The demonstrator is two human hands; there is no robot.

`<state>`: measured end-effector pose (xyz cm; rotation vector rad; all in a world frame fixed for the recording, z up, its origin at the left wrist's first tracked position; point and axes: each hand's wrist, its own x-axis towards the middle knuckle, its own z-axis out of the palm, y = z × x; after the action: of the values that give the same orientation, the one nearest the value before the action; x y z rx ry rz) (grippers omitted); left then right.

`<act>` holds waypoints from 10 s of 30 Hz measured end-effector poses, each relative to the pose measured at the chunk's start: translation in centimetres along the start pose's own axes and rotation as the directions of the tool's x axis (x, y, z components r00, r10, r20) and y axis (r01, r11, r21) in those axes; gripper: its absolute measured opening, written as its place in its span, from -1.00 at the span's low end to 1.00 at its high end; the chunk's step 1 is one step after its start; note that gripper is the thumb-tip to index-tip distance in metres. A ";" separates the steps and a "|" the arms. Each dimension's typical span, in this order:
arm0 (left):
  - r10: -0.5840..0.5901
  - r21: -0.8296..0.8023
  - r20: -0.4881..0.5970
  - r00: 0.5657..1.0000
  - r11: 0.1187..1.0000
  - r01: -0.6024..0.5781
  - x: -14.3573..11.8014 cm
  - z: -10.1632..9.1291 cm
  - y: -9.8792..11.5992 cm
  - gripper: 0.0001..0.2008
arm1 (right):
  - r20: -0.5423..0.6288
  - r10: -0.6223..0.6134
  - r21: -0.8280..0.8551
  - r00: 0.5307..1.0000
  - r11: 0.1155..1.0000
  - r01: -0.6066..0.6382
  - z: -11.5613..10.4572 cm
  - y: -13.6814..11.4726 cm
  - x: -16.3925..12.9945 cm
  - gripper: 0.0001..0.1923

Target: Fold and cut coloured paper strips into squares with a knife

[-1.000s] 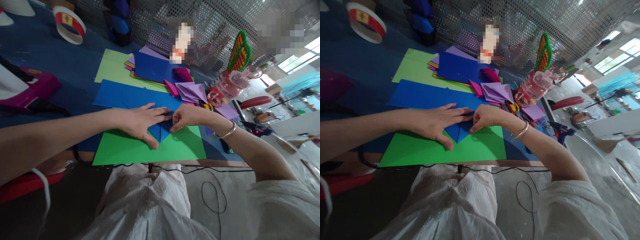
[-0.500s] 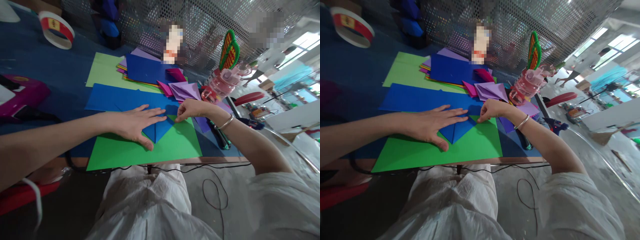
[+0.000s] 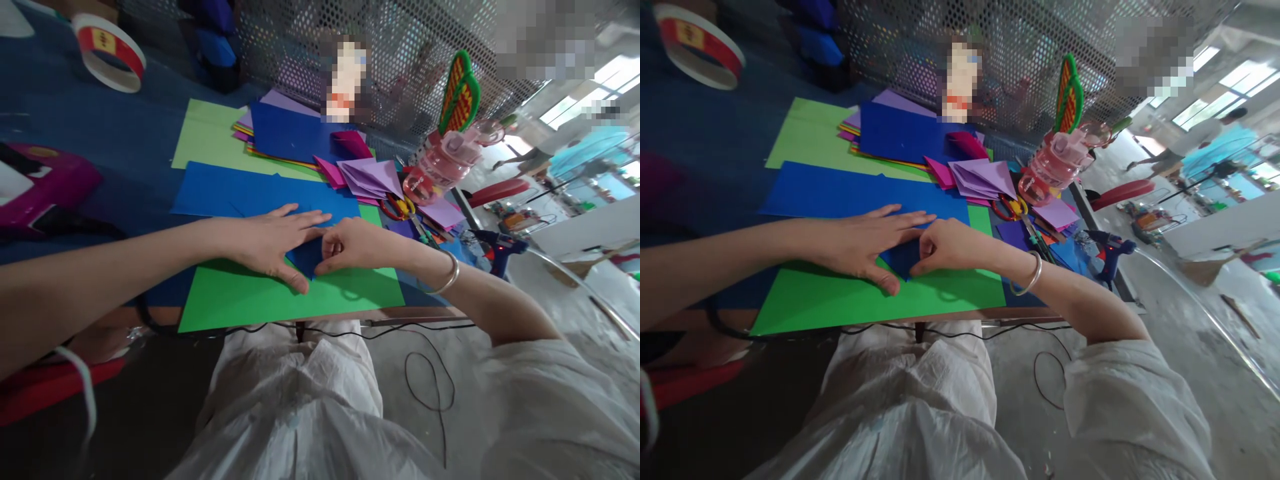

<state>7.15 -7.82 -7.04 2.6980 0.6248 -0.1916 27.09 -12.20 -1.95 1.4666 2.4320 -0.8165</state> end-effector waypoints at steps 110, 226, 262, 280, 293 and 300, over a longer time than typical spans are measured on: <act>0.152 0.002 -0.527 0.836 0.984 -0.178 0.1 1.3 2.2 -0.67 | -0.566 -0.159 -0.355 0.809 0.932 -0.066 10.7 5.6 -14.8 -0.51; -0.083 0.115 -0.141 0.986 0.988 0.100 0.5 2.5 3.4 -0.39 | -0.427 -0.326 -0.616 0.844 0.787 -0.008 9.5 4.0 -12.7 -0.53; -0.084 0.087 -0.109 0.990 0.992 0.094 0.7 2.4 3.4 -0.38 | -0.417 -0.412 -0.657 0.810 0.753 0.045 9.4 2.8 -11.6 -0.54; -0.080 0.064 -0.113 0.990 0.994 0.088 0.7 2.3 3.4 -0.36 | -0.386 -0.446 -0.677 0.807 0.732 0.081 9.3 2.2 -11.4 -0.53; -0.089 0.066 -0.102 0.991 0.993 0.096 0.7 2.1 3.7 -0.36 | -0.366 -0.476 -0.672 0.800 0.729 0.126 8.8 1.8 -10.9 -0.54; -0.091 0.067 -0.091 0.992 0.993 0.097 0.7 2.0 3.8 -0.36 | -0.343 -0.478 -0.673 0.809 0.725 0.143 8.7 1.4 -10.5 -0.53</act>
<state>9.31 -11.45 -7.83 2.7595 0.7859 -0.1224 32.46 -24.39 -5.19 1.0717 2.9498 0.4200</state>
